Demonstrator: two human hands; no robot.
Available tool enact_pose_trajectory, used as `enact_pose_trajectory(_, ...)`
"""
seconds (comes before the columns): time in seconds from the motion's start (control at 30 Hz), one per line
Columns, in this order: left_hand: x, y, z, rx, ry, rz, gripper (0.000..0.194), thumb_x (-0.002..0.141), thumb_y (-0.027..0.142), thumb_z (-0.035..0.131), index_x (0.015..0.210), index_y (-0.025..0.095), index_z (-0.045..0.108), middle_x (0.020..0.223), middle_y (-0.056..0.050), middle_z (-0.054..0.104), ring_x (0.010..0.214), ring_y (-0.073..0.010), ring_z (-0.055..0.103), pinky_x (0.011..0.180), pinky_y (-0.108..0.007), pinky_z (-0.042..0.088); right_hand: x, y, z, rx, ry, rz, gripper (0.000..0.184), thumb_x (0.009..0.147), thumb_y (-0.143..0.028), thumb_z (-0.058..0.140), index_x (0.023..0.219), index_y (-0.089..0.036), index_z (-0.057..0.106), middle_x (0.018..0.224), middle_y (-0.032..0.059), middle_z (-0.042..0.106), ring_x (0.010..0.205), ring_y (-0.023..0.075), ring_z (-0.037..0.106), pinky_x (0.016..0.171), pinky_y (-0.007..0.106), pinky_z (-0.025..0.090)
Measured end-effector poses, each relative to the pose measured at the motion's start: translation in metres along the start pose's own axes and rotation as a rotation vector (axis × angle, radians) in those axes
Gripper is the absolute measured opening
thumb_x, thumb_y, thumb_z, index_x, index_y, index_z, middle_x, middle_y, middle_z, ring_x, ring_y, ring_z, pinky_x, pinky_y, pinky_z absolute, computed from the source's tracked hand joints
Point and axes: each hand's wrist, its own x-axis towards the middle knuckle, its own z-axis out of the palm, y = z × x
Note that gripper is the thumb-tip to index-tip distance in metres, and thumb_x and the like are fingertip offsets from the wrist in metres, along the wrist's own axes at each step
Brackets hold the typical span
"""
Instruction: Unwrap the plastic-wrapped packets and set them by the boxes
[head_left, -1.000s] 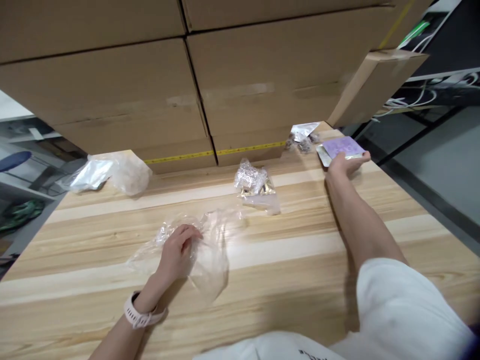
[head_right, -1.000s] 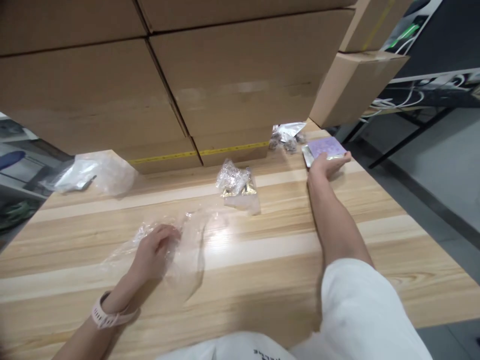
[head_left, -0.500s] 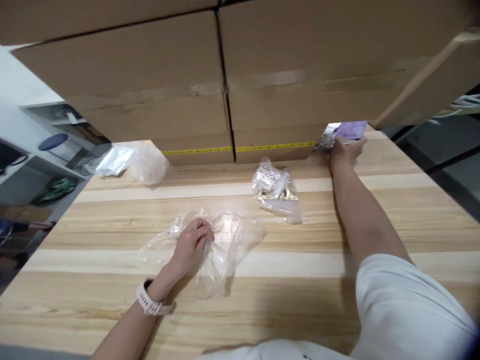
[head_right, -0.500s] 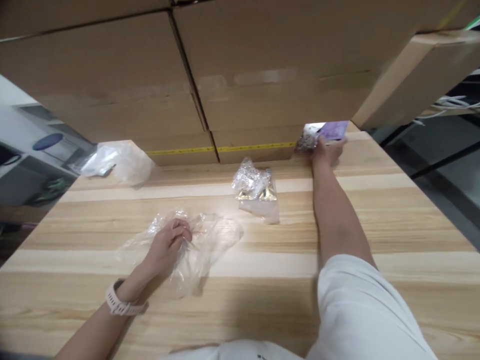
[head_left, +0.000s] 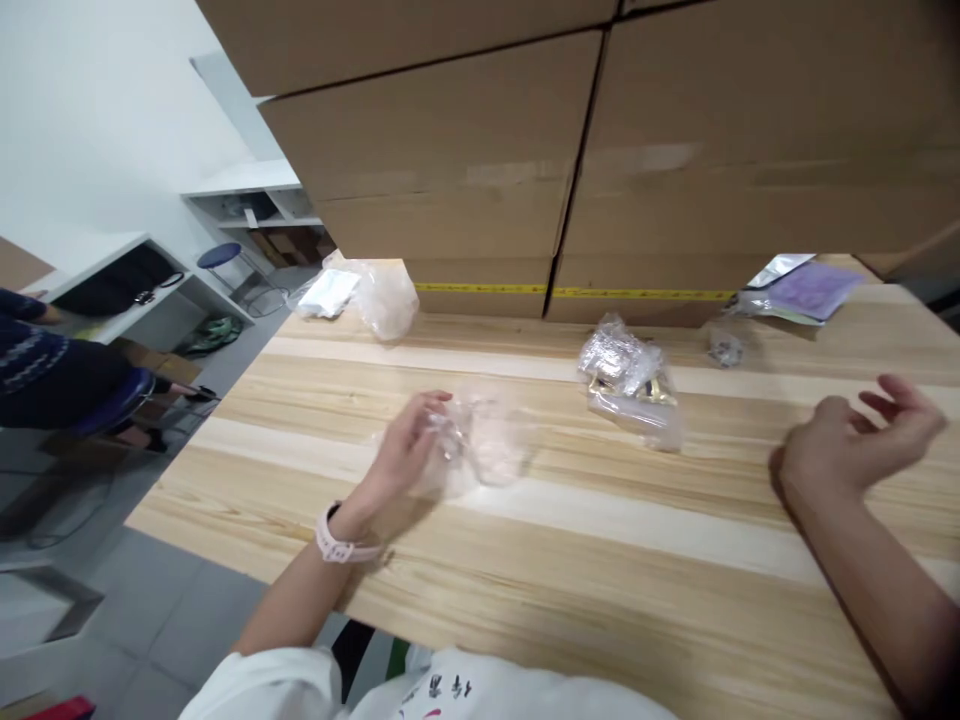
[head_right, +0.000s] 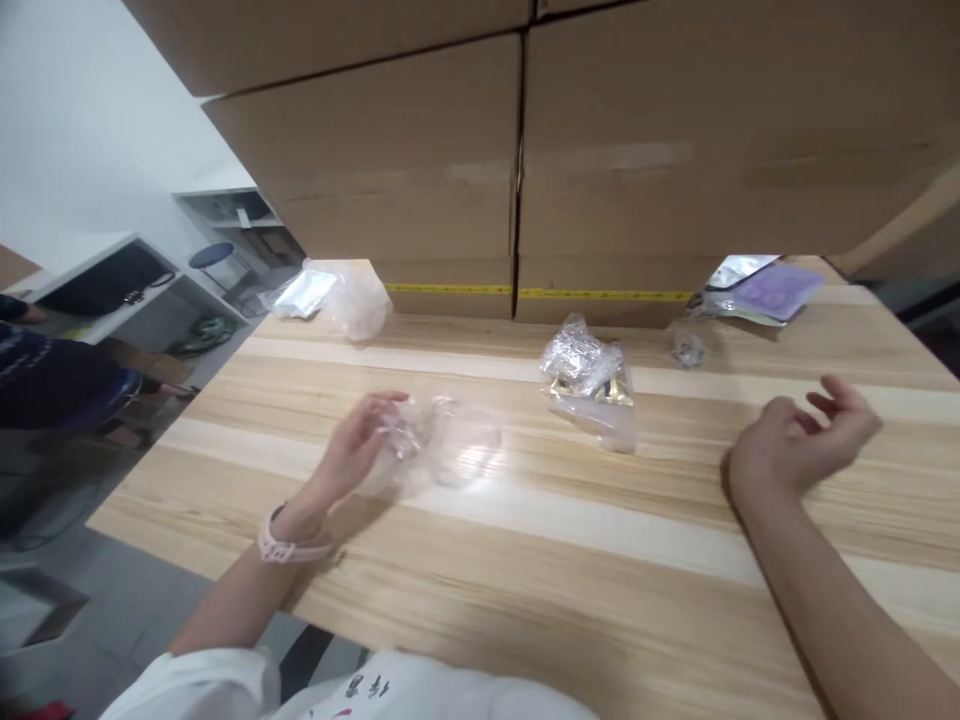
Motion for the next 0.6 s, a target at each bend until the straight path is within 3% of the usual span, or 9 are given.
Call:
enact_pose_trajectory(0.07, 0.024, -0.02, -0.036, -0.074, 0.283, -0.062, 0.009, 0.077, 0.015, 0.057, 0.084, 0.021, 0.055, 0.097, -0.005, 0.071, 0.094, -0.0195, 0.068, 0.082, -0.03, 0.054, -0.028, -0.041, -0.033, 0.015, -0.09, -0.095, 0.052, 0.074, -0.009, 0.065, 0.126, -0.01, 0.064, 0.122, 0.0206, 0.066, 0.103, 0.0332, 0.068, 0.075, 0.044, 0.055)
enact_pose_trajectory(0.13, 0.059, -0.042, -0.072, -0.064, 0.622, -0.079, 0.009, 0.078, 0.019, 0.06, 0.076, 0.021, 0.052, 0.085, -0.002, 0.068, 0.086, -0.0176, 0.067, 0.081, -0.029, 0.055, -0.055, -0.088, -0.06, 0.04, -0.223, -0.313, 0.049, 0.079, -0.012, 0.07, 0.128, -0.014, 0.065, 0.126, 0.0199, 0.068, 0.117, 0.0373, 0.066, 0.086, 0.048, 0.057)
enact_pose_trajectory(0.2, 0.099, -0.061, -0.101, 0.01, 0.734, -0.062, 0.009, 0.081, 0.02, 0.063, 0.078, 0.02, 0.055, 0.1, -0.005, 0.069, 0.101, -0.0199, 0.068, 0.092, -0.032, 0.055, -0.078, -0.132, -0.076, 0.061, -0.319, -0.508, 0.047, 0.082, -0.01, 0.074, 0.127, -0.017, 0.064, 0.12, 0.0169, 0.072, 0.113, 0.0344, 0.069, 0.096, 0.049, 0.055)
enact_pose_trajectory(0.27, 0.135, -0.077, -0.117, 0.184, 0.584, -0.065, 0.01, 0.081, 0.02, 0.069, 0.091, 0.019, 0.067, 0.136, -0.01, 0.062, 0.135, -0.0271, 0.054, 0.115, -0.04, 0.043, -0.096, -0.167, -0.081, 0.104, -0.444, -0.646, 0.046, 0.083, -0.01, 0.076, 0.127, -0.018, 0.063, 0.118, 0.0157, 0.073, 0.109, 0.0314, 0.071, 0.097, 0.046, 0.055)
enact_pose_trajectory(0.33, 0.16, -0.089, -0.121, 0.382, 0.346, -0.128, 0.039, 0.075, 0.021, 0.08, 0.113, 0.02, 0.072, 0.163, -0.013, 0.039, 0.156, -0.0382, 0.026, 0.126, -0.052, 0.026, -0.111, -0.192, -0.081, 0.154, -0.58, -0.732, 0.044, 0.087, -0.01, 0.075, 0.128, -0.017, 0.062, 0.122, 0.0168, 0.072, 0.111, 0.0301, 0.07, 0.095, 0.044, 0.056)
enact_pose_trajectory(0.4, 0.175, -0.1, -0.117, 0.509, 0.177, -0.226, 0.07, 0.066, 0.02, 0.087, 0.134, 0.023, 0.067, 0.172, -0.013, 0.019, 0.158, -0.047, 0.011, 0.125, -0.062, 0.02, -0.124, -0.209, -0.078, 0.185, -0.689, -0.775, 0.041, 0.09, -0.009, 0.07, 0.13, -0.015, 0.061, 0.128, 0.0186, 0.069, 0.115, 0.0299, 0.068, 0.095, 0.043, 0.056)
enact_pose_trajectory(0.47, 0.187, -0.111, -0.112, 0.536, 0.139, -0.294, 0.082, 0.066, 0.015, 0.084, 0.145, 0.023, 0.06, 0.173, -0.014, 0.017, 0.157, -0.0477, 0.018, 0.123, -0.062, 0.024, -0.135, -0.221, -0.075, 0.2, -0.766, -0.788, 0.04, 0.093, -0.007, 0.065, 0.132, -0.013, 0.06, 0.132, 0.02, 0.067, 0.118, 0.0295, 0.066, 0.095, 0.043, 0.056)
enact_pose_trajectory(0.6, 0.219, -0.132, -0.109, 0.487, 0.248, -0.322, 0.061, 0.084, 0.008, 0.06, 0.145, 0.012, 0.058, 0.152, -0.02, 0.052, 0.142, -0.0354, 0.049, 0.121, -0.05, 0.035, -0.148, -0.234, -0.068, 0.156, -0.814, -0.762, 0.037, 0.096, -0.008, 0.06, 0.132, -0.015, 0.061, 0.134, 0.0183, 0.066, 0.119, 0.0285, 0.066, 0.096, 0.043, 0.056)
